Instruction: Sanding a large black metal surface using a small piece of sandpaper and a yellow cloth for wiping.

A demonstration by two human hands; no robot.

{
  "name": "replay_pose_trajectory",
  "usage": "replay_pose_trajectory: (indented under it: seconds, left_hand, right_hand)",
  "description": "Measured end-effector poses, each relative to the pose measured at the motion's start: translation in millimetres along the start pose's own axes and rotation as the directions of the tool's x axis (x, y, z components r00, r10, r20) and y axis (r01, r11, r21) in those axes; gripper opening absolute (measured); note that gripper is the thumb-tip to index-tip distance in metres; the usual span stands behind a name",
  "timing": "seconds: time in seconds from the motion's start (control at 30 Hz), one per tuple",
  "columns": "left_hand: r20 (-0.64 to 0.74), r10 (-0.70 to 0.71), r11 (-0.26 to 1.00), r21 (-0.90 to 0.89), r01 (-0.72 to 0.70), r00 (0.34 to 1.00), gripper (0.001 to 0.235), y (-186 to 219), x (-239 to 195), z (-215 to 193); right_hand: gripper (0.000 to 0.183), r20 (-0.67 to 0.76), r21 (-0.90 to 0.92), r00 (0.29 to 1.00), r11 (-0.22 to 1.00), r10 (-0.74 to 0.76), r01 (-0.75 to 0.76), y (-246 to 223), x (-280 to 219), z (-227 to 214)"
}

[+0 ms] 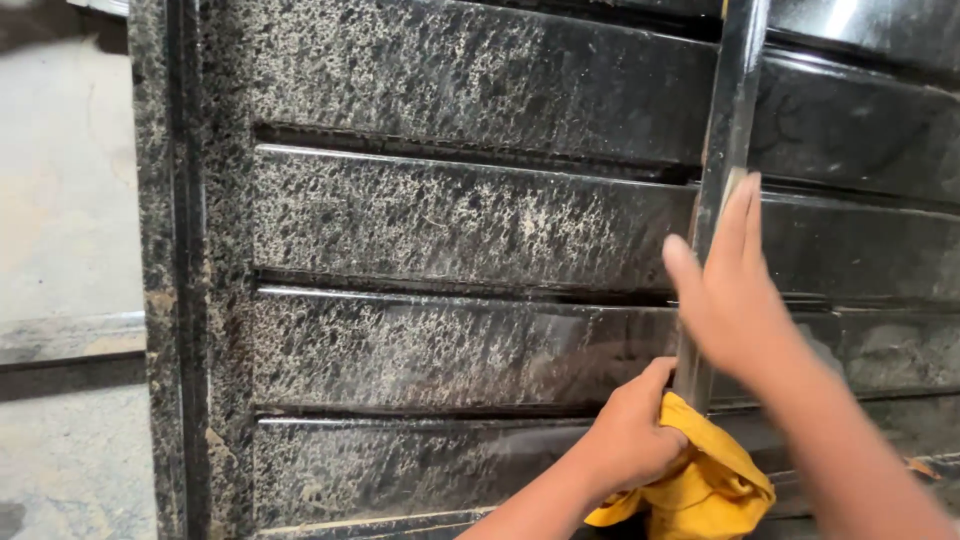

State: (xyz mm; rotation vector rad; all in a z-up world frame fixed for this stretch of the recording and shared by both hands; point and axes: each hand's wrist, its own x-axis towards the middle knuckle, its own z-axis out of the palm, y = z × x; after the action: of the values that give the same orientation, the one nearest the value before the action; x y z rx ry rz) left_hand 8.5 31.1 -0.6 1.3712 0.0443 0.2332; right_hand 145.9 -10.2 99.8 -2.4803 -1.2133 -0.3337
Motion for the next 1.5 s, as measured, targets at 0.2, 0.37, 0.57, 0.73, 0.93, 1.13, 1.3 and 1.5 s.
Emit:
replay_pose_trajectory:
  seconds: [0.2,0.37,0.57,0.73,0.93,1.13,1.3,1.5]
  left_hand:
    - [-0.006,0.059,0.997,0.053,-0.058,0.998,0.064,-11,4,4]
    - [-0.015,0.106,0.981,-0.162,-0.107,0.994,0.05,-18,3,6]
    - [0.005,0.039,0.997,0.07,-0.039,0.999,0.05,-29,8,6]
    - [0.029,0.007,0.999,0.042,-0.008,1.0,0.058,-14,3,-1]
    - [-0.027,0.196,0.971,-0.135,-0.197,0.98,0.044,-42,7,11]
    - [0.024,0.045,0.999,-0.019,-0.044,0.999,0.051,-25,6,4]
    - [0.06,0.03,0.997,0.066,-0.034,0.998,0.051,-26,7,0]
    - [0.051,-0.004,0.995,0.099,-0.001,0.999,0.056,-28,5,3]
  right_hand:
    - [0.087,-0.046,-0.035,0.999,0.999,-0.006,0.005,-8,-4,0]
    - [0.093,0.044,-0.022,0.996,0.997,0.077,-0.076,-26,-77,8]
    - [0.094,0.028,-0.045,0.997,0.997,0.069,-0.068,-3,-16,6]
    - [0.091,-0.036,-0.038,0.999,0.999,0.01,-0.011,-5,31,-4]
    - [0.09,0.083,0.045,0.985,0.987,0.148,-0.152,-26,-79,3]
    - [0.089,0.11,-0.003,0.992,0.999,0.053,-0.053,-13,-56,3]
    - [0.087,0.041,-0.043,0.999,0.999,0.024,-0.022,10,41,-2]
    - [0.09,0.032,-0.023,1.0,1.0,0.001,0.0,2,-14,4]
